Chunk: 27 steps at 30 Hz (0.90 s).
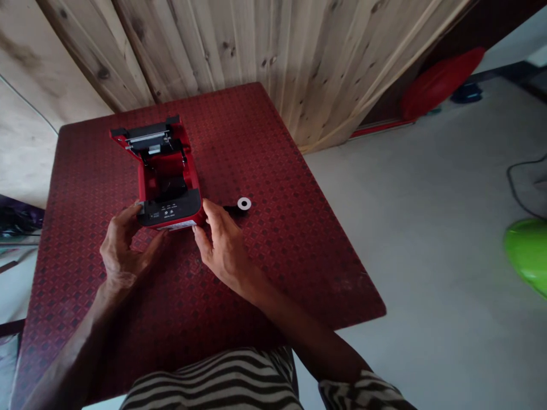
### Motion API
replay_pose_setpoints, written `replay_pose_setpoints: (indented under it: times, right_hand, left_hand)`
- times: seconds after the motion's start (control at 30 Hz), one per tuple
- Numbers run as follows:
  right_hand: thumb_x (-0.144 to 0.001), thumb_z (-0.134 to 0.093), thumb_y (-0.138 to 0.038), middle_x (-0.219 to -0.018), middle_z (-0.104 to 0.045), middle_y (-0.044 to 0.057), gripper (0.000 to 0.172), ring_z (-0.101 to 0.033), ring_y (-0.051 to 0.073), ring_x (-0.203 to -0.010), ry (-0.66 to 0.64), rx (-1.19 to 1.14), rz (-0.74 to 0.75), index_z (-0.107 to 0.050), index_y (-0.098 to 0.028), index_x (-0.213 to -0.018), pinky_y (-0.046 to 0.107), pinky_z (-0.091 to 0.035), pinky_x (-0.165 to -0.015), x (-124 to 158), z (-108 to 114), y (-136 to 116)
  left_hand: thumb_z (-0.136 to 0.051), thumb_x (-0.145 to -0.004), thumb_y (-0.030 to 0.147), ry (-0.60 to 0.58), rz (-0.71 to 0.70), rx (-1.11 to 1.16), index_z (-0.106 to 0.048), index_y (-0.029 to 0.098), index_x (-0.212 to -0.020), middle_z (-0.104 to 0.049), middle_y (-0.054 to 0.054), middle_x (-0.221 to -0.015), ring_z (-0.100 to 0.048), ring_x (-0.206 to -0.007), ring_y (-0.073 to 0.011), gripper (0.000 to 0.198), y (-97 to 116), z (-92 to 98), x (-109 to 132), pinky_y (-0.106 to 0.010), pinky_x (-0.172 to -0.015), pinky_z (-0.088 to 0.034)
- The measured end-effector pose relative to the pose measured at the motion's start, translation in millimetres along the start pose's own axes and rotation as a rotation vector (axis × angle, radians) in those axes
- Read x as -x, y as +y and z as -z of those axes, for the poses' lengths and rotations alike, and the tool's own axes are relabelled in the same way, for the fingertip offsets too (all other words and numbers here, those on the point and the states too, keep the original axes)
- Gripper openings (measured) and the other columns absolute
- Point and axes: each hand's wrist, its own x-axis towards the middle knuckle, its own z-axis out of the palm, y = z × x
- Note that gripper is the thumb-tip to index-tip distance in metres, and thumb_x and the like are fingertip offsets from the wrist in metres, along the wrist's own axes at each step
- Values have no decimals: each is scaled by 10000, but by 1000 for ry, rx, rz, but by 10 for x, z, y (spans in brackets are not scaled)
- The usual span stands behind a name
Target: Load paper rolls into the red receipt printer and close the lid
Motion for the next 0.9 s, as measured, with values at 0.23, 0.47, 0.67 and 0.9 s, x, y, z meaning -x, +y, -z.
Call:
replay_pose_setpoints:
  times: [0.23,0.47,0.67,0.9]
  right_hand:
    - [-1022,-597,-242,-1315,-737,173,441,-749,265,-1155,19,82,47,-545,-184,-1457,448,-685,-932,-109,240,-84]
    - [-1055,-477,-107,-1106,-788,82,283,-711,216,-1063,-322,336,361,-739,-191,-1118,406,-577,-997,-1094,360,-276]
    - [-943,-551,28,-980,-799,148,278,-747,245,-896,-728,617,329,-781,-121,-990,361,-544,-781,-1654,-156,-254]
    - [-956,-561,-14,-1178,-778,199,291,-750,295,-1093,-984,716,293,-766,-94,-1148,373,-551,-880,-1763,-254,-376]
  left_hand:
    - [-828,-900,273,8,-37,-59,-493,237,-1521,-678,-127,-1367,-722,-1204,-258,706,66,25,-1,-419,-1023,-655]
    - [-838,-898,328,32,-149,-106,-412,216,-1573,-651,-158,-1374,-676,-1284,-270,805,-8,-2,31,-407,-1078,-628]
    - [-787,-942,324,59,-126,-78,-363,215,-1607,-618,-158,-1417,-661,-1323,-265,795,-57,-79,102,-383,-1090,-627]
    - [-761,-961,298,50,-123,-49,-340,226,-1623,-610,-158,-1429,-646,-1348,-266,788,-84,-96,128,-416,-1117,-622]
